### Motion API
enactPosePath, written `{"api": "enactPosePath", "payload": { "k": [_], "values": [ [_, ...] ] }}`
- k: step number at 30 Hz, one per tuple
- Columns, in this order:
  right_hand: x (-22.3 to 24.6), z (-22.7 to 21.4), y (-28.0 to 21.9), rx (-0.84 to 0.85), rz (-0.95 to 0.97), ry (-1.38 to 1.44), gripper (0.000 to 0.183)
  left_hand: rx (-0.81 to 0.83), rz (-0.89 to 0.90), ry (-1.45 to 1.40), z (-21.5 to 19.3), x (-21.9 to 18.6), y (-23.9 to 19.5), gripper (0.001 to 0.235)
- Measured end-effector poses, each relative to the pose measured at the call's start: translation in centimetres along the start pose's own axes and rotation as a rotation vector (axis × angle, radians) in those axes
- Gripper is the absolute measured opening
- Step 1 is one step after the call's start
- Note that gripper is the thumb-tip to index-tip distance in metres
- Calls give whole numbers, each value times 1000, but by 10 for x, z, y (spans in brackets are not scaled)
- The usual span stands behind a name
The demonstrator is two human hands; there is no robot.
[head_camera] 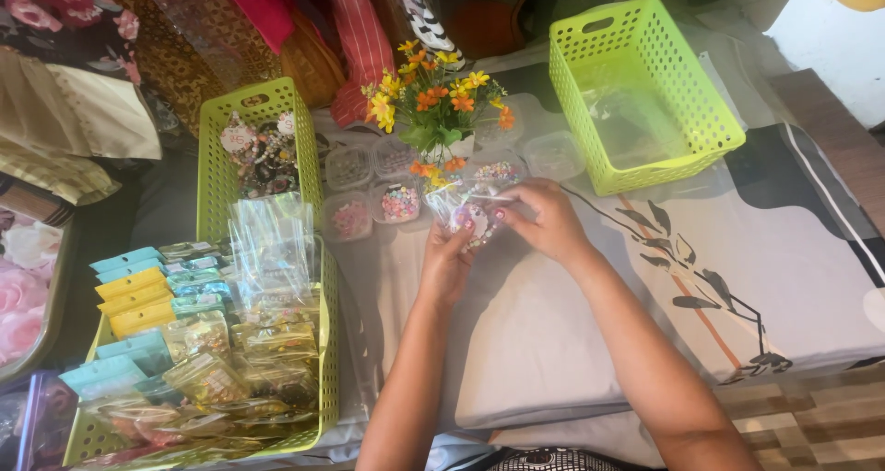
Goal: The recorder is picking up various beaded bracelets and small items from organizers and placing them into individual plastic pouches.
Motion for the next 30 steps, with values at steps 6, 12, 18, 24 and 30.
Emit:
{"api": "enactPosePath", "payload": {
  "k": [6, 12, 18, 24, 30],
  "values": [
    [16, -6, 3, 88, -40, 175, 21, 8, -34, -85, -7, 5, 1, 45],
    [8, -7, -1, -81, 66, 256, 15, -75, -32, -195, -26, 11, 11, 45],
    [33, -19, 12, -158, -130, 203, 36, -67, -30, -322, -26, 14, 10, 41],
    [-38, 31, -18, 85, 381, 769, 15, -91, -48, -272, -22, 18, 8, 45],
    [-9, 17, 0, -29, 356, 756, 40, -24, 1, -236, -4, 8, 5, 51]
  ]
}}
Point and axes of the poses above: each hand's wrist, its own y-axis towards the middle knuckle, its own z-axis out of the palm, x = y × z, the point moved 1 cm from there along y, towards the middle knuckle, and after that the axes turned 11 degrees about -y, right-handed, at the moved point
